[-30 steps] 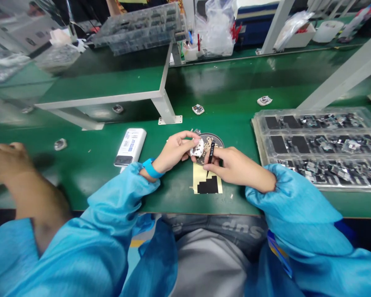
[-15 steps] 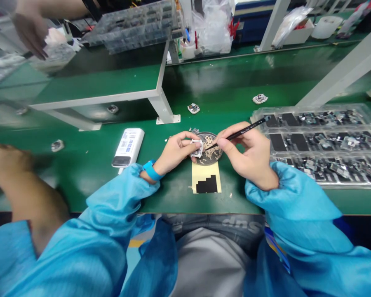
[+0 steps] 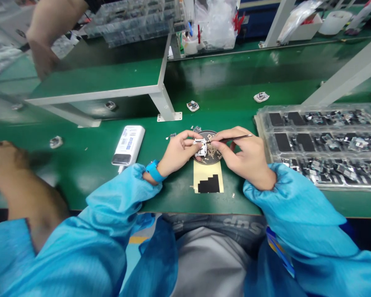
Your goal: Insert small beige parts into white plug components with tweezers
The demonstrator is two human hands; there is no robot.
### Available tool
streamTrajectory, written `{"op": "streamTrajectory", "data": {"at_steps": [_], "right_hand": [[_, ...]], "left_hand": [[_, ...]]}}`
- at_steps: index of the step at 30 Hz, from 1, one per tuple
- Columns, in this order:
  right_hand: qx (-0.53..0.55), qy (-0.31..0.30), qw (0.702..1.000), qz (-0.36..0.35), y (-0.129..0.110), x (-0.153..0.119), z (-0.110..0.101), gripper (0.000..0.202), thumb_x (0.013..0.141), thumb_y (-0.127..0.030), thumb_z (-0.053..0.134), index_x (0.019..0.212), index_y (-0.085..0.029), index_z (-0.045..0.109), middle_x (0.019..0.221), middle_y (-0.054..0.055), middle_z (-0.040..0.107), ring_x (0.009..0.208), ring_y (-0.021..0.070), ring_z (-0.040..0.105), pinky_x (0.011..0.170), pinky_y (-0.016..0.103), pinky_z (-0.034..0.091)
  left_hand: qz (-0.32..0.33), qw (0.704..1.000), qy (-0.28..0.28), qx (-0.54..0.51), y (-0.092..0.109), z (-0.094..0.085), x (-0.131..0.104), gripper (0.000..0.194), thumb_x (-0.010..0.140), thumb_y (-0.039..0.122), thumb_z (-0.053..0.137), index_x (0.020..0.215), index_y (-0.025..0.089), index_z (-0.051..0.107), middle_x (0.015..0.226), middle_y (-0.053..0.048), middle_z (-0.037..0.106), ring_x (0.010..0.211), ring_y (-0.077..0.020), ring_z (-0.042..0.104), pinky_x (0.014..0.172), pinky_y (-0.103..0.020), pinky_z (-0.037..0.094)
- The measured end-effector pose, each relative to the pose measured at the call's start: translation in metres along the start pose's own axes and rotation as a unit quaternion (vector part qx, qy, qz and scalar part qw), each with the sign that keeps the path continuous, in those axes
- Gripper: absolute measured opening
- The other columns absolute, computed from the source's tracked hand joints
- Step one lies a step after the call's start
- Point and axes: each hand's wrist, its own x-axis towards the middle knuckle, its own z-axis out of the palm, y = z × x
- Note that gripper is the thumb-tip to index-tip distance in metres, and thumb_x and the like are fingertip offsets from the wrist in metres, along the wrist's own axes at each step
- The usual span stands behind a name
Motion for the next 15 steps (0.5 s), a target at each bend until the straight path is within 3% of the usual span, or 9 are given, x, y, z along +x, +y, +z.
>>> {"op": "streamTrajectory", "data": {"at_steps": [15], "right_hand": [[-0.003, -0.006, 1.000, 0.017, 0.0006, -0.0006, 0.0008, 0.006, 0.088, -0.026, 0.074, 0.094, -0.025, 0.077, 0.097, 0.005, 0.080, 0.087, 0.0246, 0.074, 0.066, 0.038, 0.059]], "left_hand": [[0.008, 1.000, -0.005, -0.012, -0.0053, 0.0001, 0.0014, 0.020, 0.088, 0.022, 0.072, 0.103, 0.018, 0.060, 0.076, -0.002, 0.071, 0.061, -0.0158, 0.072, 0.054, -0.024, 0.060]]}}
